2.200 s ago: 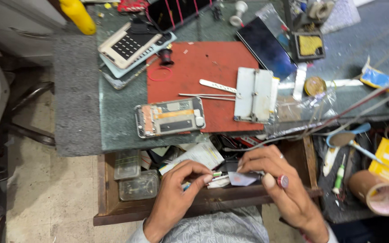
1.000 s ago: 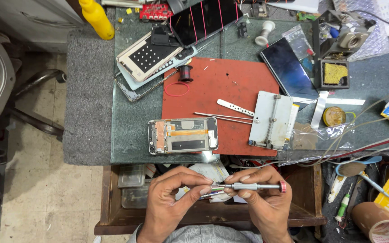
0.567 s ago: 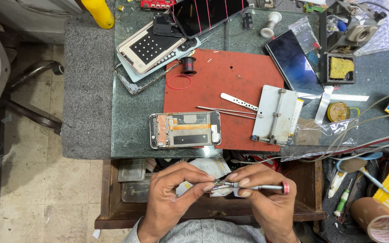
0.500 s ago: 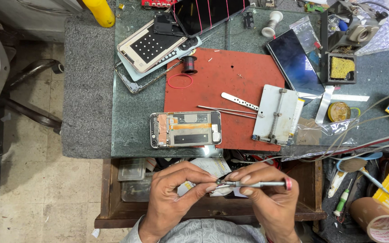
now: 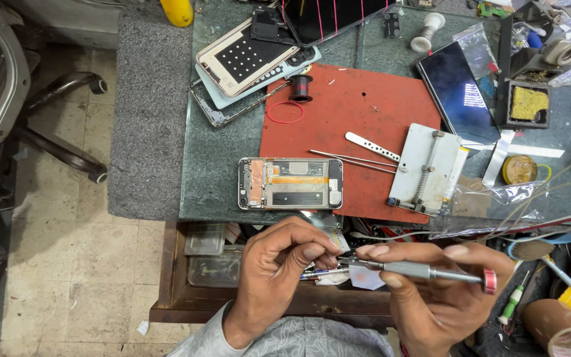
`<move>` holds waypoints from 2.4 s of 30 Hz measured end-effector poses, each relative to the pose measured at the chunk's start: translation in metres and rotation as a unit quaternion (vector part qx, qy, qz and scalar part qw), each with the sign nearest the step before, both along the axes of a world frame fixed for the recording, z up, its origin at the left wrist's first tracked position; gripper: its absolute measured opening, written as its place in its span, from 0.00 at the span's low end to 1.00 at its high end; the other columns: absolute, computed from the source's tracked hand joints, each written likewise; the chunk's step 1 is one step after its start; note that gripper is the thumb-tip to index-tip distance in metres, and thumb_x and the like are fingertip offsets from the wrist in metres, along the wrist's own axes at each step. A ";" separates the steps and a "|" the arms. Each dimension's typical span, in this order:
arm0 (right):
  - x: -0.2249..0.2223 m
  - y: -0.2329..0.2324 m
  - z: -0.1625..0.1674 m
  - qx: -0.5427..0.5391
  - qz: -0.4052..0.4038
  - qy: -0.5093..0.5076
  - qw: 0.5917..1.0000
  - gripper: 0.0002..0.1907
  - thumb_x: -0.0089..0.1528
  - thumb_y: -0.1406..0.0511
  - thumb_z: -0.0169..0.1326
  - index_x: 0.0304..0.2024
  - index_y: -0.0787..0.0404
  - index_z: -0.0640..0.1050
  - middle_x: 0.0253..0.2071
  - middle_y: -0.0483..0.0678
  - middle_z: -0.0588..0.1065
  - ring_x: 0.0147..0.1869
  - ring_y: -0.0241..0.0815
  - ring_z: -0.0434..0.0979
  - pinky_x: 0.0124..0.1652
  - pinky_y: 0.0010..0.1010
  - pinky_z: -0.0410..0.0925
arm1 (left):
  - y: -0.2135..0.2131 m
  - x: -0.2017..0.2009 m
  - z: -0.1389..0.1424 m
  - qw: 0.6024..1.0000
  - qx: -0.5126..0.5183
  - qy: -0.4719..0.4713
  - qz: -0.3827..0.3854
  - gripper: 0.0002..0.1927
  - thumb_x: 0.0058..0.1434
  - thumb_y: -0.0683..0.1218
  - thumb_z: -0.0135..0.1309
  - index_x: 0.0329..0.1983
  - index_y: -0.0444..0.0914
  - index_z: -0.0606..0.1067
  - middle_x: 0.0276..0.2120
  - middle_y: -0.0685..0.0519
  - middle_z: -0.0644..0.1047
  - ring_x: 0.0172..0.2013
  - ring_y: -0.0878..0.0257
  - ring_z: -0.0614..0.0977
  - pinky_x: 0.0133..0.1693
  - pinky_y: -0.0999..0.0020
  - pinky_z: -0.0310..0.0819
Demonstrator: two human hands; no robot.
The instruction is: The person uses a soldering iron and tweezers to work on a disassembled smartphone placed on a red mat. They then use a screwdriver to remove screws from the phone's internal frame, placing the screws on the mat. The person continues to manipulate small internal components with tweezers and the screwdriver.
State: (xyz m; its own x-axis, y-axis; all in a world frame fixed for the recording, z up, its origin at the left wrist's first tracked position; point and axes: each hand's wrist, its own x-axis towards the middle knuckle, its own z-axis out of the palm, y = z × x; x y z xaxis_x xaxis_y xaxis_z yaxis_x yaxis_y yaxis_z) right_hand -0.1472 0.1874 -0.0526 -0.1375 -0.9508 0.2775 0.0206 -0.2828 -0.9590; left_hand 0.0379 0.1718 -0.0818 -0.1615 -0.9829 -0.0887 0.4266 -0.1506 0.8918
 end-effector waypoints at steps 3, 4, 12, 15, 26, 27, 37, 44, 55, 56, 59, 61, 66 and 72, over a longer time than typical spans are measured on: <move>0.006 0.001 0.013 0.003 -0.006 0.113 0.994 0.31 0.67 0.77 0.56 0.59 0.53 0.51 0.42 0.66 0.80 0.45 0.55 0.87 0.51 0.43 0.82 | 0.002 -0.001 -0.002 1.000 0.005 0.024 0.000 0.10 0.73 0.42 0.50 0.43 0.30 0.78 0.38 0.51 0.77 0.38 0.66 0.82 0.44 0.71 0.80; 0.006 -0.003 0.015 -0.010 0.001 0.144 0.990 0.31 0.66 0.76 0.56 0.58 0.53 0.51 0.44 0.66 0.79 0.46 0.54 0.87 0.52 0.43 0.82 | 0.003 -0.002 -0.003 1.000 0.004 0.023 0.001 0.10 0.73 0.42 0.51 0.43 0.30 0.78 0.38 0.51 0.77 0.38 0.66 0.82 0.44 0.71 0.80; 0.015 -0.012 0.025 -0.014 0.037 0.186 0.982 0.32 0.63 0.78 0.55 0.59 0.54 0.51 0.44 0.69 0.79 0.48 0.56 0.87 0.49 0.40 0.79 | 0.003 -0.002 -0.005 1.000 0.016 0.011 0.002 0.11 0.72 0.44 0.51 0.42 0.30 0.78 0.37 0.51 0.78 0.38 0.66 0.83 0.42 0.71 0.82; 0.015 -0.013 0.026 -0.014 0.035 0.190 0.981 0.32 0.61 0.78 0.54 0.57 0.55 0.51 0.43 0.69 0.79 0.46 0.56 0.87 0.47 0.39 0.79 | 0.003 -0.002 -0.005 1.000 0.018 0.015 0.003 0.10 0.72 0.43 0.52 0.42 0.30 0.78 0.38 0.51 0.78 0.38 0.66 0.83 0.42 0.71 0.82; 0.015 -0.004 0.011 -0.006 -0.005 0.108 0.994 0.34 0.63 0.78 0.56 0.60 0.51 0.52 0.45 0.70 0.79 0.45 0.56 0.88 0.42 0.37 0.80 | 0.000 -0.001 0.000 1.000 0.000 -0.025 0.015 0.08 0.70 0.41 0.54 0.41 0.30 0.79 0.38 0.51 0.78 0.37 0.66 0.84 0.41 0.72 0.82; 0.015 -0.004 0.009 -0.014 -0.018 0.116 0.993 0.34 0.61 0.78 0.58 0.59 0.52 0.52 0.43 0.69 0.79 0.44 0.55 0.87 0.43 0.39 0.81 | 0.001 -0.001 0.000 0.999 0.002 -0.039 0.015 0.07 0.70 0.41 0.54 0.41 0.30 0.79 0.37 0.51 0.78 0.37 0.66 0.84 0.41 0.72 0.82; 0.009 -0.010 0.009 0.023 -0.005 0.078 0.997 0.33 0.64 0.79 0.55 0.63 0.55 0.54 0.42 0.67 0.79 0.46 0.54 0.86 0.46 0.38 0.82 | -0.006 0.000 0.012 0.984 -0.056 -0.165 0.030 0.05 0.66 0.40 0.61 0.42 0.34 0.82 0.38 0.51 0.82 0.39 0.66 0.84 0.42 0.72 0.80; -0.001 -0.050 0.010 -0.072 -0.029 0.246 0.966 0.27 0.66 0.81 0.46 0.59 0.58 0.51 0.46 0.65 0.77 0.50 0.54 0.84 0.47 0.34 0.77 | -0.017 -0.001 0.023 0.917 -0.168 -0.348 0.096 0.23 0.60 0.43 0.64 0.59 0.35 0.76 0.55 0.50 0.77 0.49 0.58 0.81 0.50 0.66 0.78; -0.004 -0.078 -0.020 -0.116 0.070 0.298 0.945 0.30 0.68 0.83 0.50 0.67 0.62 0.55 0.52 0.62 0.76 0.54 0.47 0.82 0.51 0.32 0.77 | -0.027 -0.004 -0.005 0.709 -0.337 -0.616 0.064 0.19 0.66 0.45 0.57 0.59 0.36 0.77 0.65 0.53 0.72 0.65 0.54 0.67 0.59 0.55 0.63; -0.004 -0.078 -0.021 -0.115 0.068 0.304 0.943 0.30 0.68 0.83 0.50 0.67 0.62 0.55 0.52 0.62 0.76 0.55 0.48 0.82 0.51 0.31 0.77 | -0.027 -0.003 -0.006 0.706 -0.338 -0.619 0.060 0.19 0.65 0.44 0.56 0.59 0.36 0.77 0.65 0.53 0.72 0.65 0.53 0.67 0.59 0.55 0.63; -0.003 -0.081 -0.021 -0.114 0.080 0.298 0.944 0.30 0.68 0.83 0.50 0.67 0.62 0.55 0.52 0.62 0.76 0.56 0.49 0.82 0.52 0.32 0.78 | -0.027 -0.003 -0.007 0.708 -0.338 -0.618 0.057 0.19 0.65 0.44 0.55 0.58 0.36 0.77 0.65 0.53 0.73 0.66 0.54 0.66 0.59 0.55 0.62; -0.001 -0.083 -0.019 -0.116 0.083 0.296 0.945 0.30 0.69 0.83 0.50 0.68 0.62 0.56 0.54 0.60 0.76 0.56 0.47 0.82 0.53 0.31 0.78 | -0.027 -0.003 -0.008 0.711 -0.337 -0.615 0.058 0.18 0.65 0.44 0.55 0.58 0.36 0.77 0.65 0.53 0.73 0.66 0.54 0.66 0.59 0.55 0.62; 0.003 -0.085 -0.001 -0.120 0.056 0.352 0.927 0.30 0.65 0.83 0.54 0.67 0.65 0.63 0.54 0.59 0.77 0.60 0.49 0.81 0.56 0.32 0.76 | -0.027 -0.003 -0.013 0.713 -0.338 -0.612 0.060 0.20 0.64 0.44 0.56 0.59 0.36 0.78 0.65 0.53 0.73 0.66 0.55 0.67 0.58 0.56 0.61; 0.006 -0.093 0.019 -0.139 0.017 0.393 0.909 0.22 0.61 0.80 0.58 0.56 0.62 0.79 0.39 0.47 0.77 0.44 0.41 0.75 0.44 0.28 0.69 | -0.026 -0.005 -0.021 0.716 -0.340 -0.605 0.079 0.20 0.65 0.44 0.59 0.60 0.38 0.78 0.65 0.55 0.73 0.66 0.56 0.68 0.60 0.56 0.61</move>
